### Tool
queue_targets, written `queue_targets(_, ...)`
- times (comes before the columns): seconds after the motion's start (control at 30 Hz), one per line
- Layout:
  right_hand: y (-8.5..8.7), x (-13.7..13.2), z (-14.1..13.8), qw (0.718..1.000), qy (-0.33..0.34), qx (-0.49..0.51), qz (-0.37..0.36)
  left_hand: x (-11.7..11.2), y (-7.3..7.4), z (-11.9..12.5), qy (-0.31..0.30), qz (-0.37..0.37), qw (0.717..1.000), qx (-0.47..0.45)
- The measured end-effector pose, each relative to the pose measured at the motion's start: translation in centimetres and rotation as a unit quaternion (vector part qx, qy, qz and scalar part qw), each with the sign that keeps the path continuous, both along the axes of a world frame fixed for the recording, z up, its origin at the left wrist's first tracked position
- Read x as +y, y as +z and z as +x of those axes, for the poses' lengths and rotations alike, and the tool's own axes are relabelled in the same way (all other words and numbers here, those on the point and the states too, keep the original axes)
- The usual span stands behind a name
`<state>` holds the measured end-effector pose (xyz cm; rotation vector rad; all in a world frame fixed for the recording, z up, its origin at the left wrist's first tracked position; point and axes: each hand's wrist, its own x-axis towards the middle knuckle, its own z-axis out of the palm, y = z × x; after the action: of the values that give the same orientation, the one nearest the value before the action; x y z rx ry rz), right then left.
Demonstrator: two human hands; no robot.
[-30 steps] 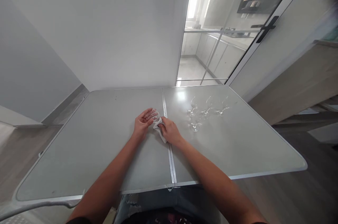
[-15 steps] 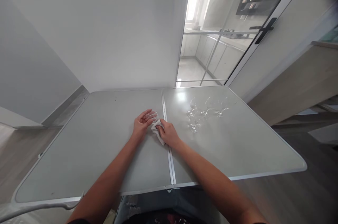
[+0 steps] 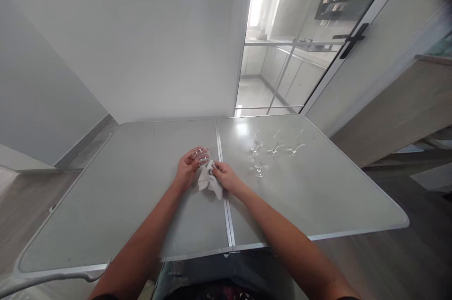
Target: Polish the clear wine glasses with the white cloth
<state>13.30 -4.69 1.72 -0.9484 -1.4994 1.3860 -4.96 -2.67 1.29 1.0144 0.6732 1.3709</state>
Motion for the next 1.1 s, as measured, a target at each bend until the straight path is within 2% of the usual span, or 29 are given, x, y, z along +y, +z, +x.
queue_targets(0.07, 0.0, 0.1, -0.1, 0.995, -0.048, -0.062, 0.066, 0.1, 0.1, 0.3, 0.029, 0.008, 0.999, 0.013)
queue_targets(0.13, -0.1, 0.2, -0.3, 0.991, -0.078, -0.069, 0.082, 0.0, 0.2, 0.5, 0.040, 0.019, 0.999, 0.016)
queue_targets(0.23, -0.3, 0.7, -0.5, 0.989, -0.119, 0.090, -0.008, -0.2, 0.6, 0.7, 0.034, 0.038, 0.999, 0.013)
queue_targets(0.33, -0.4, 1.4, -0.1, 0.930, -0.216, 0.283, -0.093, -0.2, 0.8, 0.5, 0.066, 0.051, 0.997, -0.001)
queue_targets(0.43, -0.3, 2.0, 0.7, 0.886, -0.253, 0.368, -0.127, 0.1, 0.9, 0.1, 0.140, 0.067, 0.987, -0.033)
queue_targets(0.5, -0.1, 1.9, 0.9, 0.876, -0.255, 0.376, -0.160, 0.2, 0.9, -0.2, 0.167, 0.077, 0.982, -0.047)
queue_targets(0.57, 0.3, 1.6, 0.7, 0.878, -0.231, 0.368, -0.199, 0.3, 0.9, -0.1, 0.172, 0.081, 0.981, -0.040)
queue_targets(0.7, 1.2, 0.4, -0.4, 0.904, -0.109, 0.356, -0.209, -0.2, 1.0, 0.9, 0.168, 0.096, 0.981, 0.011)
queue_targets(0.77, 1.3, 0.0, -1.0, 0.916, -0.084, 0.336, -0.204, -0.5, 1.2, 1.5, 0.157, 0.105, 0.981, 0.032)
queue_targets(0.83, 1.1, -0.1, -1.3, 0.917, -0.107, 0.322, -0.211, -0.9, 1.4, 2.0, 0.132, 0.102, 0.984, 0.066)
queue_targets(0.93, 0.5, 0.1, -1.5, 0.901, -0.145, 0.330, -0.241, -1.4, 1.7, 2.3, 0.111, 0.085, 0.977, 0.160)
queue_targets(1.0, 0.2, 0.2, -1.4, 0.897, -0.133, 0.328, -0.265, -1.6, 1.8, 2.3, 0.135, 0.081, 0.967, 0.203)
queue_targets(1.1, 0.2, 0.2, -1.2, 0.896, -0.142, 0.328, -0.265, -1.7, 1.9, 2.2, 0.189, 0.088, 0.954, 0.214)
